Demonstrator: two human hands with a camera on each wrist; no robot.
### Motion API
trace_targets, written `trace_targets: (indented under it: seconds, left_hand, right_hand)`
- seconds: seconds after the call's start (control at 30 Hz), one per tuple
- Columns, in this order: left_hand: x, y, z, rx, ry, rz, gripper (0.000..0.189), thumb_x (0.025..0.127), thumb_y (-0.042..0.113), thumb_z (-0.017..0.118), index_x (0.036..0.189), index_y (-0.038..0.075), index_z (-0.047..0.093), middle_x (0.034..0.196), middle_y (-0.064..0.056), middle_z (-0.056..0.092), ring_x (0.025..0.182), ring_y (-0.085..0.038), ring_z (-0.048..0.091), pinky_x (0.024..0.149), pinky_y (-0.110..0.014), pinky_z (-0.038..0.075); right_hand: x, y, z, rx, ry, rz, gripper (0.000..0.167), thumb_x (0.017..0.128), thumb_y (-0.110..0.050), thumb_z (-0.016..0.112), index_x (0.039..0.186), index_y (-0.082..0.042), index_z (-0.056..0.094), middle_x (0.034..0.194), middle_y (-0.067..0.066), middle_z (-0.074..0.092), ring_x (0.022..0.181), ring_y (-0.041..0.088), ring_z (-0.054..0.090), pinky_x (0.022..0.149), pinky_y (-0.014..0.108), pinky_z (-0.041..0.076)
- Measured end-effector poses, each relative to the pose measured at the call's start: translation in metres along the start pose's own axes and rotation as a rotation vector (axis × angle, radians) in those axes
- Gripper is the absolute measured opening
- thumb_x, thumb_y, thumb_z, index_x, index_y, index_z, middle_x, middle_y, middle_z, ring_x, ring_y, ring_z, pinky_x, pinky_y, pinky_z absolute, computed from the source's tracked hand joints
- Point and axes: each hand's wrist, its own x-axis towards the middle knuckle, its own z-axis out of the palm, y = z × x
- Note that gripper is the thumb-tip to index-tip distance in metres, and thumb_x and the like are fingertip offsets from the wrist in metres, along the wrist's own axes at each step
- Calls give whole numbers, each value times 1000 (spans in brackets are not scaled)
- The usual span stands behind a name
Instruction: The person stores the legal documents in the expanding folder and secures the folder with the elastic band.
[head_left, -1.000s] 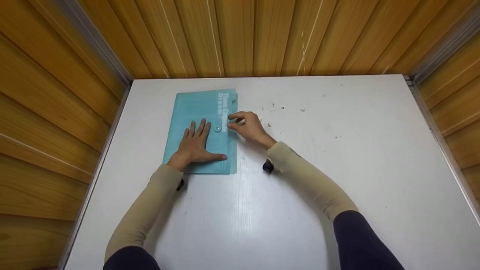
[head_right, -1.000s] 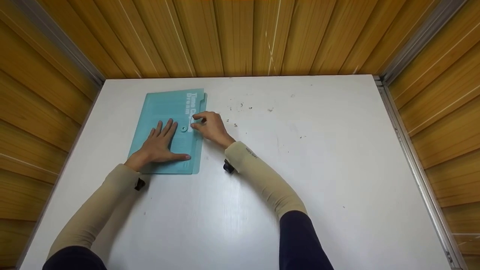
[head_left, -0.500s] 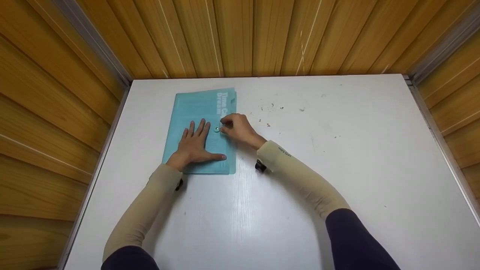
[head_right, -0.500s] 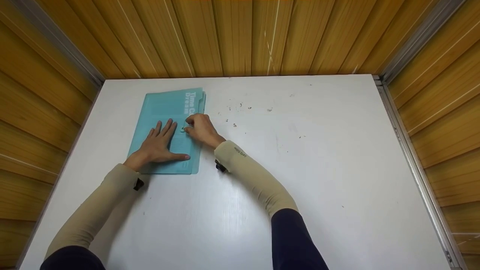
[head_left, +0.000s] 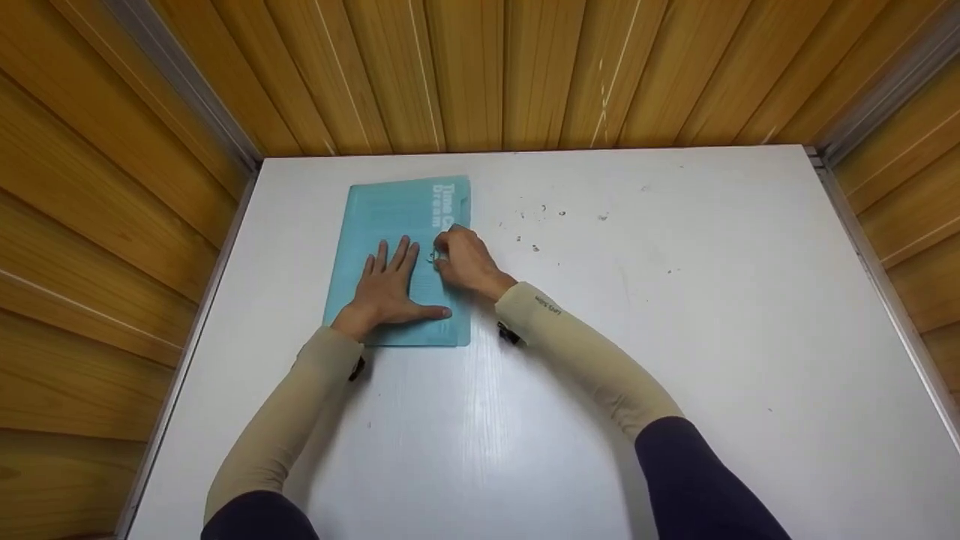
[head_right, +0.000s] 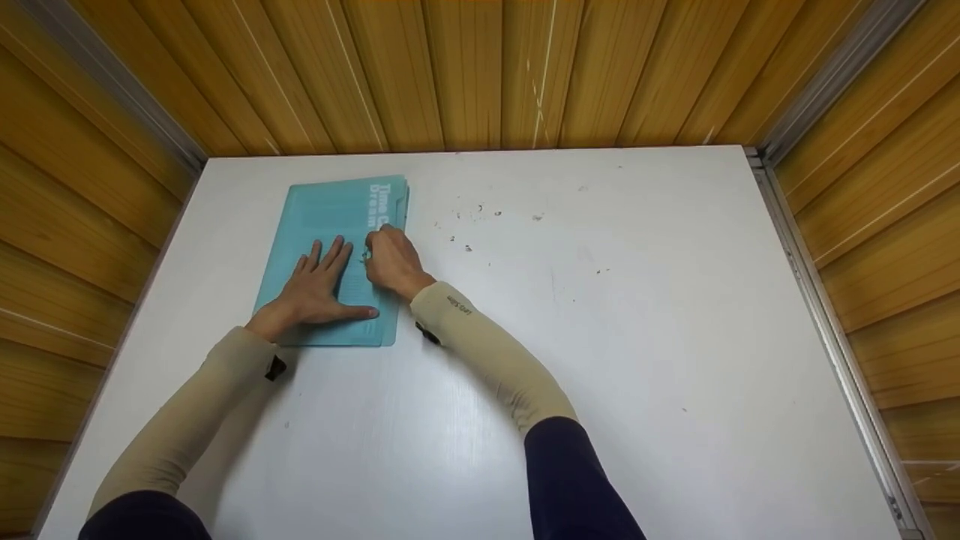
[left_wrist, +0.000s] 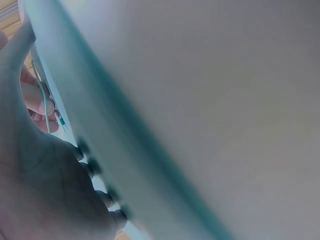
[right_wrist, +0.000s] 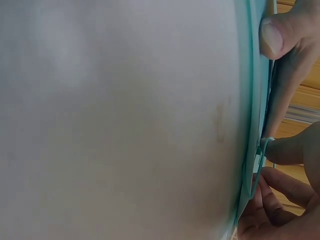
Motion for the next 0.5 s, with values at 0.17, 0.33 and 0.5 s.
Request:
trace_targets:
  seconds: [0.17,0.33,0.5]
  left_hand:
    - [1,-1,1,-15,-5,8,144,71,95,65,173,16,1,181,-7,-7,165,-42,-15,130,-63,-5]
    - [0,0,-1,-17,-28,2,144,72,95,66,173,17,-1,181,-7,-9,164,-42,-16,130,-62,-5]
    - [-3,-1,0,-17,-25,-3,144,71,94,67,173,17,-1,181,-6,-9,164,-42,-15,131,-61,-5]
  right_hand:
    - [2,-5,3,-91,-8,12,26,97,-15,73,119,0,76,114,14,67,107,31,63,97,45,54]
    - [5,-10,6,-154,-32,45,26,99,-19,71,118,-3,76,115,11,67,108,29,63,94,45,56]
    - [7,-16,12,-196,-27,77,25,100,-22,70,119,-6,76,117,8,66,108,27,63,91,46,57]
